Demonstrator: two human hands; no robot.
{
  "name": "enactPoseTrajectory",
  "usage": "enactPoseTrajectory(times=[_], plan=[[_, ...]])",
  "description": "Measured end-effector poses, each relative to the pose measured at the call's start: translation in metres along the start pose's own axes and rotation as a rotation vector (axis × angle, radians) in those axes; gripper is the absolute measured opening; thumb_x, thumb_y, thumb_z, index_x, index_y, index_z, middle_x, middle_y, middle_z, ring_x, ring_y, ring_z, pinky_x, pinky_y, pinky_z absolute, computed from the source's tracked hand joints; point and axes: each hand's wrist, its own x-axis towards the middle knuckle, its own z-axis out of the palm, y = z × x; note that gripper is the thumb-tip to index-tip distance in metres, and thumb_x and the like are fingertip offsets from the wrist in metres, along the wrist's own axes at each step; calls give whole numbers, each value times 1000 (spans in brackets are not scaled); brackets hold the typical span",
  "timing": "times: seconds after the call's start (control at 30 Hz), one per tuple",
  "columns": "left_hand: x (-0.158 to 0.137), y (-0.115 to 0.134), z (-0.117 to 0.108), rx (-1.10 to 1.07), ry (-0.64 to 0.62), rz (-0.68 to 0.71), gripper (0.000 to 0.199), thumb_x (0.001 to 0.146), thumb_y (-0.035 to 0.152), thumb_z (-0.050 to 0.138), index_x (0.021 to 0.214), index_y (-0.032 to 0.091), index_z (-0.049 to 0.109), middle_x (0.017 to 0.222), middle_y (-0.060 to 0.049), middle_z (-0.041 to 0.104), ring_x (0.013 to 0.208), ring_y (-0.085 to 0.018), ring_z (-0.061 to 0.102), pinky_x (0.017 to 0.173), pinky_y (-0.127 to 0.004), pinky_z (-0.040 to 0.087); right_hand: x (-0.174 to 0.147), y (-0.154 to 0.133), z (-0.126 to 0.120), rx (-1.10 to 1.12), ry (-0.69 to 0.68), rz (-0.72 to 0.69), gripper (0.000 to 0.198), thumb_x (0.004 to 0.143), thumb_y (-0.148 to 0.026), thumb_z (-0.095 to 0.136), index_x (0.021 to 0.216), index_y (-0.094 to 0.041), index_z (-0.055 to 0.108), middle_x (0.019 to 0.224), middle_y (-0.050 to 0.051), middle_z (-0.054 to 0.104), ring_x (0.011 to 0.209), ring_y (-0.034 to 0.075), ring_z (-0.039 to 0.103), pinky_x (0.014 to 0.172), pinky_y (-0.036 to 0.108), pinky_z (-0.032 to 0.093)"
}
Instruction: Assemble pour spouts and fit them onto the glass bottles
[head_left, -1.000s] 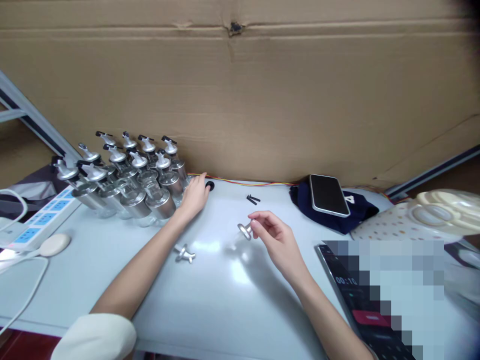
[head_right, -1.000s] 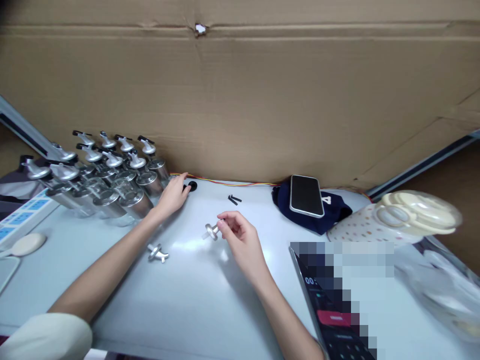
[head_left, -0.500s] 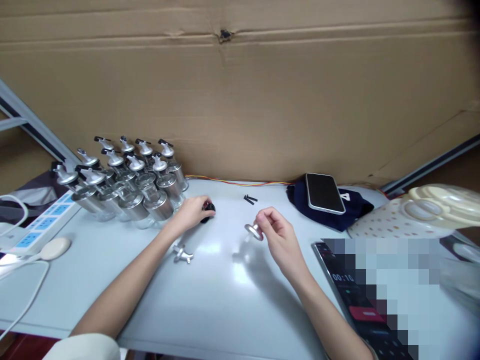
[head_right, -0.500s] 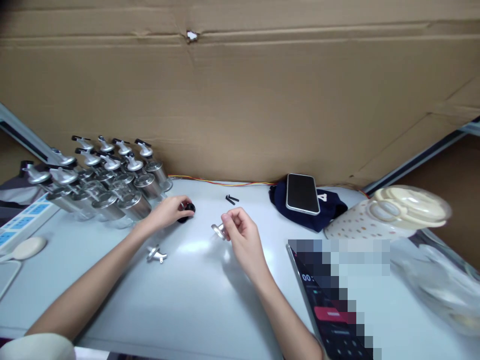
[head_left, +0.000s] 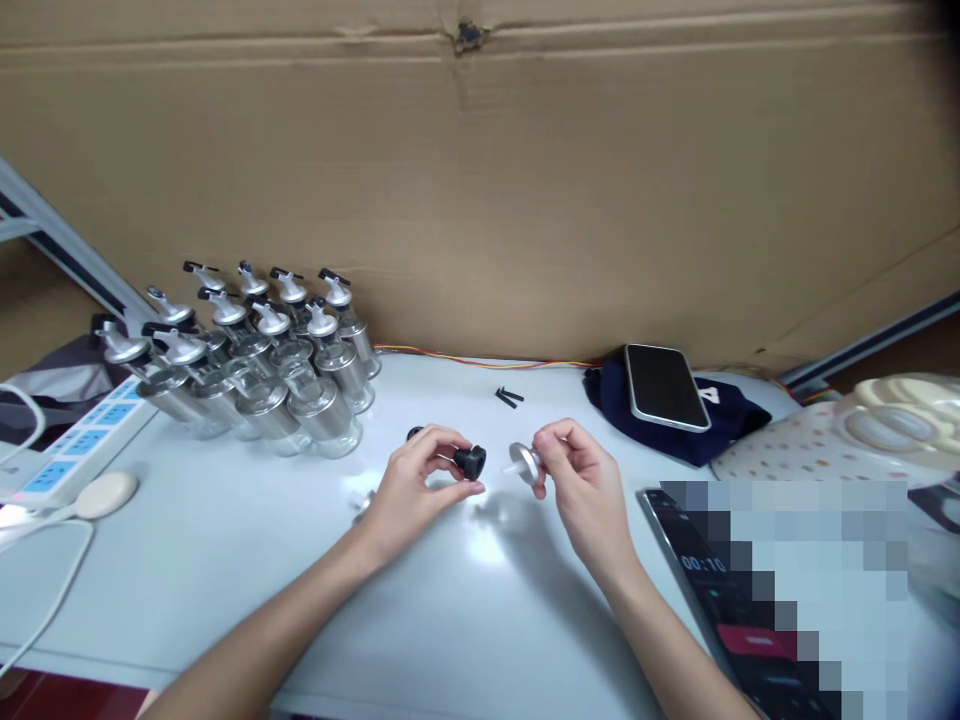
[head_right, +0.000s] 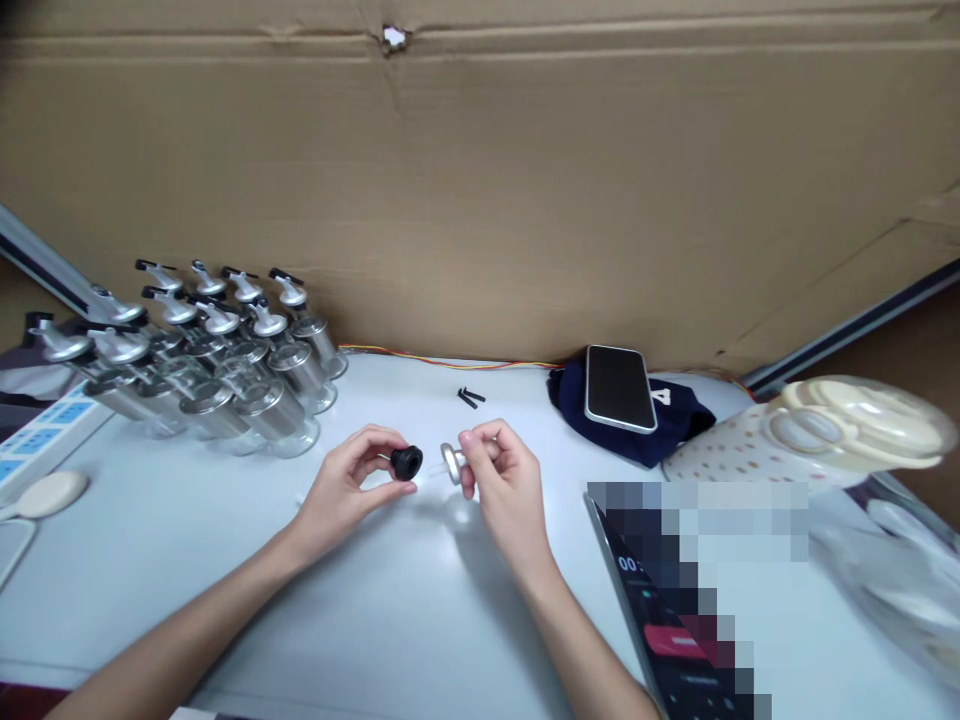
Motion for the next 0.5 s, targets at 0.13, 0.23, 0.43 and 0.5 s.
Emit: enactPoseTrajectory(times=[0.13, 0.23, 0.43, 0.5], plan=[[-4, 2, 1, -98, 24, -32, 32, 70, 16, 79, 98, 19, 65, 105, -4, 59, 90, -14, 65, 81, -26, 57, -1, 4, 6, -6, -58, -2, 36, 76, -50, 70, 66, -20, 53, 45, -5, 54, 41, 9, 49, 46, 21, 40], [-6, 5, 1, -118, -3, -4, 33, 75, 13, 74, 106, 22, 67, 108, -4, 60, 93, -14, 65, 83, -25, 58, -1, 7, 8, -12, -78, -17, 28, 78, -43, 68, 68, -20, 55, 49, -4, 57, 44, 10, 52, 48, 21, 43], [-8, 3, -1, -51, 23, 12, 22, 83, 17, 66, 104, 21, 70, 104, -5, 66, 87, -13, 68, 80, -23, 58, -2, 9, 7, -63, -80, -73, 20, 82, -34, 63, 69, -20, 58, 51, -4, 59, 48, 10, 57, 52, 21, 45], [-8, 1, -2, -31, 48, -1, 21, 83, 19, 67, 103, 21, 70, 102, -4, 69, 82, -12, 68, 78, -22, 58, -3, 10, 6, -67, -102, -81, 16, 82, -32, 63, 71, -20, 60, 53, -4, 61, 50, 11, 58, 54, 21, 46]])
